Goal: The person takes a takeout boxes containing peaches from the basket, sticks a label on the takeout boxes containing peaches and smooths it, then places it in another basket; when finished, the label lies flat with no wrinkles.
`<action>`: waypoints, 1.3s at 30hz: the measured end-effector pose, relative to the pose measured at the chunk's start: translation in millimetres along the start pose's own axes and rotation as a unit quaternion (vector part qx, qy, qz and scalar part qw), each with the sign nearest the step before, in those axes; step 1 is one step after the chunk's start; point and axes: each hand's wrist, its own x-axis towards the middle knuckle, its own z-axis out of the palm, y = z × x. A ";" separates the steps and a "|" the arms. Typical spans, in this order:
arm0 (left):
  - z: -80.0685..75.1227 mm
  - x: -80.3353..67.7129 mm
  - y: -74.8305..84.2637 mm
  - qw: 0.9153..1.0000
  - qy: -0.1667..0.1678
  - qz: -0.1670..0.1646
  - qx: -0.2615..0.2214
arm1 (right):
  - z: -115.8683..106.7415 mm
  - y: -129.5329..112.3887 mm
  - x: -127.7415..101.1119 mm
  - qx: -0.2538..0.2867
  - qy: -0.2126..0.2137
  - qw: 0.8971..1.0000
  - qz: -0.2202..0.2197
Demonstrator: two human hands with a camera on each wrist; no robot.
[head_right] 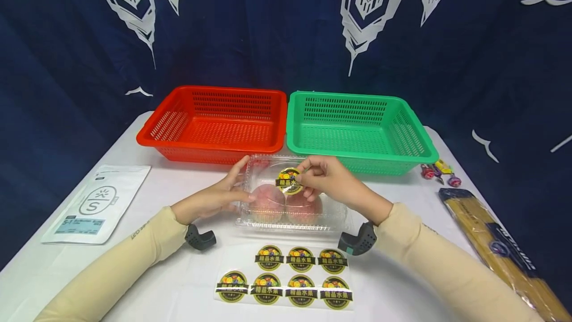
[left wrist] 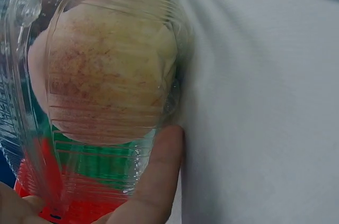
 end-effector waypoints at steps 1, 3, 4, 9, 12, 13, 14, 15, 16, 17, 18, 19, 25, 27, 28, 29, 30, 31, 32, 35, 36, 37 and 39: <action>-0.2 0.3 0.4 1.000 -0.002 -0.001 0.002 | -1.5 -0.7 2.0 0.004 -0.001 1.000 0.008; -0.3 0.6 1.1 1.000 -0.005 -0.004 0.007 | -4.0 -2.0 6.0 0.011 -0.004 1.000 0.022; -0.3 0.8 1.4 1.000 -0.006 -0.006 0.009 | -5.3 -2.1 8.1 0.014 -0.006 0.999 0.030; 0.0 1.0 2.8 1.000 -0.004 -0.012 0.012 | -9.0 1.7 17.4 0.015 -0.007 0.998 0.054; -0.3 1.1 2.0 1.000 -0.010 -0.014 0.006 | -10.1 6.8 21.5 0.013 -0.009 0.998 0.065; -0.4 1.5 1.5 1.000 -0.014 -0.015 0.001 | -10.3 8.4 22.4 0.013 -0.009 0.997 0.069; -0.5 1.8 0.9 1.000 -0.018 -0.016 -0.004 | -10.6 9.8 23.2 0.013 -0.010 0.997 0.072; -0.8 2.3 0.1 1.000 -0.022 -0.017 -0.008 | -10.7 11.1 23.9 0.013 -0.010 0.997 0.074; -0.8 2.8 -0.4 0.999 -0.026 -0.017 -0.013 | -10.8 12.2 24.6 0.012 -0.010 0.997 0.076; -0.8 3.3 -0.7 0.999 -0.029 -0.017 -0.018 | -10.9 13.1 25.1 0.010 -0.009 0.997 0.077; -0.9 3.7 -1.0 0.999 -0.030 -0.018 -0.022 | -11.0 13.9 25.5 0.008 -0.009 0.997 0.078; -0.9 3.8 -1.3 0.999 -0.030 -0.019 -0.024 | -11.1 14.5 25.8 0.006 -0.009 0.997 0.078; -0.4 2.8 -1.7 0.999 -0.028 -0.024 -0.027 | -11.1 18.7 28.6 -0.007 -0.010 0.997 0.078; -0.3 2.9 -2.0 0.999 -0.029 -0.026 -0.030 | -11.0 19.6 29.5 -0.012 -0.009 0.997 0.079; -0.5 3.0 -2.4 0.999 -0.029 -0.025 -0.031 | -10.9 19.8 30.0 -0.015 -0.008 0.997 0.079; -0.7 2.9 -2.9 0.999 -0.029 -0.026 -0.032 | -10.7 20.1 30.5 -0.018 -0.007 0.997 0.078; -0.9 3.0 -3.3 0.999 -0.030 -0.026 -0.033 | -10.6 20.3 30.8 -0.022 -0.006 0.997 0.077; -0.8 3.1 -3.3 0.999 -0.031 -0.026 -0.035 | -10.1 20.2 31.1 -0.026 -0.006 0.997 0.075; -0.9 3.1 -3.5 0.999 -0.031 -0.025 -0.035 | -9.6 20.2 31.2 -0.030 -0.004 0.997 0.073; -0.8 3.3 -3.2 0.998 -0.034 -0.025 -0.036 | -8.2 20.7 31.4 -0.044 0.004 0.997 0.067; -0.8 3.5 -3.1 0.998 -0.034 -0.025 -0.036 | -7.5 20.6 31.2 -0.050 0.006 0.997 0.064; -0.8 3.5 -2.9 0.998 -0.034 -0.025 -0.035 | -6.8 20.5 31.0 -0.055 0.009 0.997 0.062; -0.4 3.7 -2.7 0.998 -0.035 -0.025 -0.035 | -6.0 20.6 30.8 -0.068 0.017 0.996 0.060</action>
